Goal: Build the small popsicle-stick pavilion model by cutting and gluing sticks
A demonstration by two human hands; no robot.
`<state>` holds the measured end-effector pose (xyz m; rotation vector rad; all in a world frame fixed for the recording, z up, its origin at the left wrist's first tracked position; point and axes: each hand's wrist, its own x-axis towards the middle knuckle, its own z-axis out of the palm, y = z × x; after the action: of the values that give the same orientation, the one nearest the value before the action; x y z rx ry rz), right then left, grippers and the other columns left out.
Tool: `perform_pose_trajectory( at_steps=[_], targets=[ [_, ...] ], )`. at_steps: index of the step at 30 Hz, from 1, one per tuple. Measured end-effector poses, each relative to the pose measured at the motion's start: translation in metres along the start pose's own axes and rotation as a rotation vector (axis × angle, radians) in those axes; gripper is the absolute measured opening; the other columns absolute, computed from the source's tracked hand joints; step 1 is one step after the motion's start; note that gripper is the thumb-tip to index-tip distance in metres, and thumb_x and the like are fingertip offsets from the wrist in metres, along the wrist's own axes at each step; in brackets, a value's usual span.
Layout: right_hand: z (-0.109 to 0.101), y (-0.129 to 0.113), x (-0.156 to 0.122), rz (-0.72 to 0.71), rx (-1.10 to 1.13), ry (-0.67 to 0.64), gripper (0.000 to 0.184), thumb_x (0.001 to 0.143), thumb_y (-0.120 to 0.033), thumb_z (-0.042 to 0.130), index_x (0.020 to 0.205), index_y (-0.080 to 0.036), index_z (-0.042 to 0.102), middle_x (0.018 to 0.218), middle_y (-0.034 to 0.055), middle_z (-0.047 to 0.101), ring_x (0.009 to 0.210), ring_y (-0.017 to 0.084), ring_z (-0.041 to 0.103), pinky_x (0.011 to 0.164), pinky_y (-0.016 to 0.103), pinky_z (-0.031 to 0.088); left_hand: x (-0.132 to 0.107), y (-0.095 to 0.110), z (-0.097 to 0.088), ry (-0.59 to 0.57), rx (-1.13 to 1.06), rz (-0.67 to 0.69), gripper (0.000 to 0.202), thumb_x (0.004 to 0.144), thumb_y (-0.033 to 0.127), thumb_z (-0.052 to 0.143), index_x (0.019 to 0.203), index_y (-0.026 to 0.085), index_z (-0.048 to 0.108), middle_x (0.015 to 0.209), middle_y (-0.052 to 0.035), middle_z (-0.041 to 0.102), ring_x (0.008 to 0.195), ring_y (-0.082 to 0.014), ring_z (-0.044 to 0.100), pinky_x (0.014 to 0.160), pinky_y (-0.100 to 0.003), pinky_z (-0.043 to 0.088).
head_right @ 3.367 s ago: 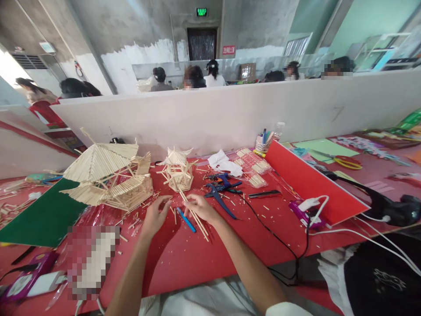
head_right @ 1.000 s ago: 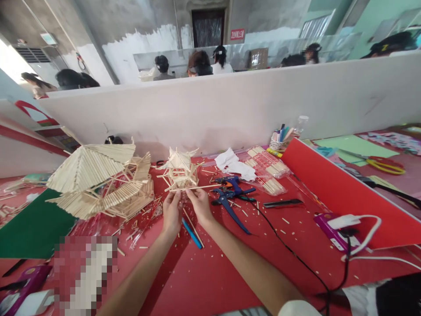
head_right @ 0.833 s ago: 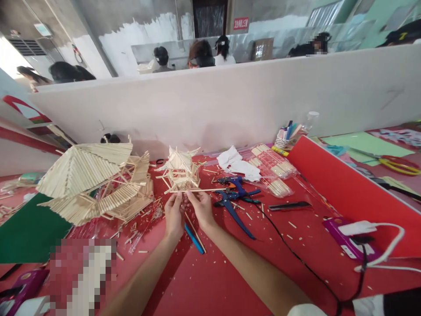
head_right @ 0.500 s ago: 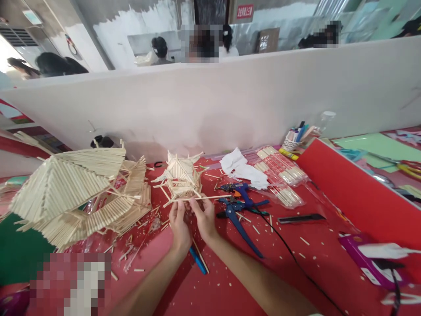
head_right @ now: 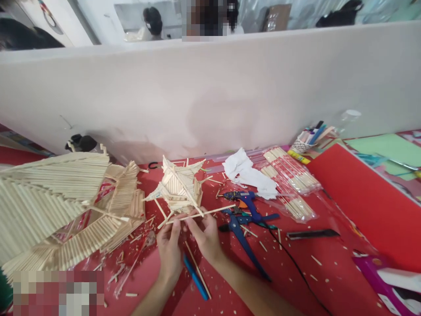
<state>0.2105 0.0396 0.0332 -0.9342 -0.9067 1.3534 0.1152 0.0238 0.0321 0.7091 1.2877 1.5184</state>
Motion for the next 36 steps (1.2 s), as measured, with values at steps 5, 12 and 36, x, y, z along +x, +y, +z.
perform_pose_trajectory(
  at_steps=[5, 12, 36],
  targets=[
    [0.000, 0.000, 0.002, -0.015, 0.001, 0.043, 0.029, 0.084, -0.047, 0.076, 0.081, -0.022, 0.062, 0.062, -0.0024, 0.062, 0.052, 0.013, 0.055, 0.050, 0.024, 0.046, 0.003, 0.009, -0.001, -0.017, 0.081, -0.001, 0.042, 0.075, 0.058, 0.078, 0.086, 0.018, 0.083, 0.088, -0.0110, 0.079, 0.079, -0.0226, 0.071, 0.076, -0.032, 0.057],
    [-0.001, -0.002, 0.004, -0.003, -0.046, 0.104, 0.034, 0.080, -0.050, 0.079, 0.076, -0.021, 0.063, 0.060, -0.0023, 0.061, 0.049, 0.012, 0.051, 0.046, 0.023, 0.045, 0.004, 0.010, -0.002, -0.033, 0.075, -0.013, 0.039, 0.076, 0.055, 0.079, 0.085, 0.017, 0.083, 0.083, -0.0104, 0.078, 0.079, -0.0237, 0.073, 0.080, -0.033, 0.058],
    [0.002, -0.002, 0.005, 0.002, 0.056, 0.003, 0.028, 0.087, -0.048, 0.073, 0.085, -0.021, 0.065, 0.063, -0.0026, 0.062, 0.046, 0.012, 0.055, 0.046, 0.024, 0.048, 0.001, 0.000, -0.004, -0.058, -0.109, -0.066, 0.038, 0.077, 0.052, 0.080, 0.091, 0.016, 0.080, 0.072, -0.0045, 0.071, 0.056, -0.0114, 0.056, 0.055, -0.022, 0.048]
  ],
)
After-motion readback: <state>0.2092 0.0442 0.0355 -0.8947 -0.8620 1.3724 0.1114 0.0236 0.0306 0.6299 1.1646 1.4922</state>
